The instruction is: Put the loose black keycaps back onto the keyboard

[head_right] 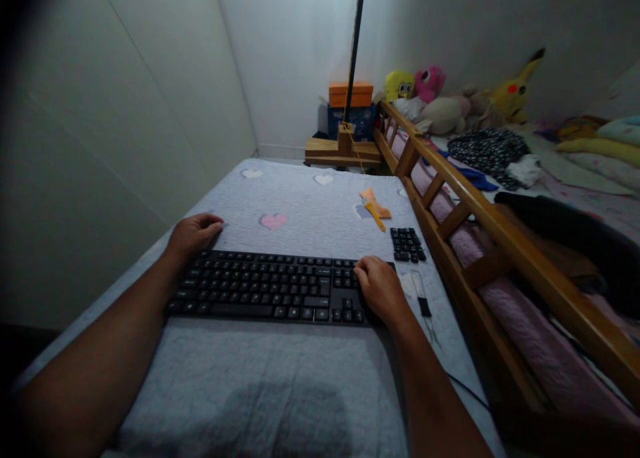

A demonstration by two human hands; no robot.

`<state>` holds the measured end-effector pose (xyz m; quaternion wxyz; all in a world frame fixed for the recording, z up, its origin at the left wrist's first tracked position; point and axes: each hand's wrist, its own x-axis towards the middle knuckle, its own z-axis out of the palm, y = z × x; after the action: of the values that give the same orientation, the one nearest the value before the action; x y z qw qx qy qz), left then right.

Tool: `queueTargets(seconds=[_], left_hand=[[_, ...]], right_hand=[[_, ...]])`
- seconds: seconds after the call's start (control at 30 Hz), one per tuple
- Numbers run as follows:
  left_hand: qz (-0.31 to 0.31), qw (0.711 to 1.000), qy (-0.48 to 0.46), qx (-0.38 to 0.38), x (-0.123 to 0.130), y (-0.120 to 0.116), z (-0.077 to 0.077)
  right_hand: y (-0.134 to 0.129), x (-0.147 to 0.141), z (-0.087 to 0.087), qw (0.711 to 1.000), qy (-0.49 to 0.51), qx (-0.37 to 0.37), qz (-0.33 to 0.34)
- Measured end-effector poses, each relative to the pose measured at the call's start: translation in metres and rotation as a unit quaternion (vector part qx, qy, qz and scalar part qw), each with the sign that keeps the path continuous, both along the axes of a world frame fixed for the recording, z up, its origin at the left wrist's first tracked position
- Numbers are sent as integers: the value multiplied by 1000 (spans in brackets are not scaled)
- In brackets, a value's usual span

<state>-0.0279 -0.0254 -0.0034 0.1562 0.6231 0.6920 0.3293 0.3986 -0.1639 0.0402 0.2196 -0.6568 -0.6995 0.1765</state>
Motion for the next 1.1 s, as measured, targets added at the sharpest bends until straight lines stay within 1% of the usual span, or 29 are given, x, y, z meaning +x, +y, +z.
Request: queueTargets(seconds=[0.2,0.4,0.63,0.77,0.93,1.1], left_hand=[[-2,1000,2,1,0,0,1],[-5,1000,-3,3,-1,2,-2],[2,1000,2,0,3,-2,4],[-4,1000,2,2,1,0,1],[-2,1000,4,0,-3,4,-3],[-4,1000,2,3,-3,3,-3]], right_hand=[[1,0,-4,1000,-23,15,-7],[1,-1,-3,999,-40,6,-11],[1,-2,-4,998,-53,15,-10],[1,-2,-4,998,-53,21,-11],[1,-3,-2,998,-54,11,-16],[1,-3,-2,998,-58,11,-15]])
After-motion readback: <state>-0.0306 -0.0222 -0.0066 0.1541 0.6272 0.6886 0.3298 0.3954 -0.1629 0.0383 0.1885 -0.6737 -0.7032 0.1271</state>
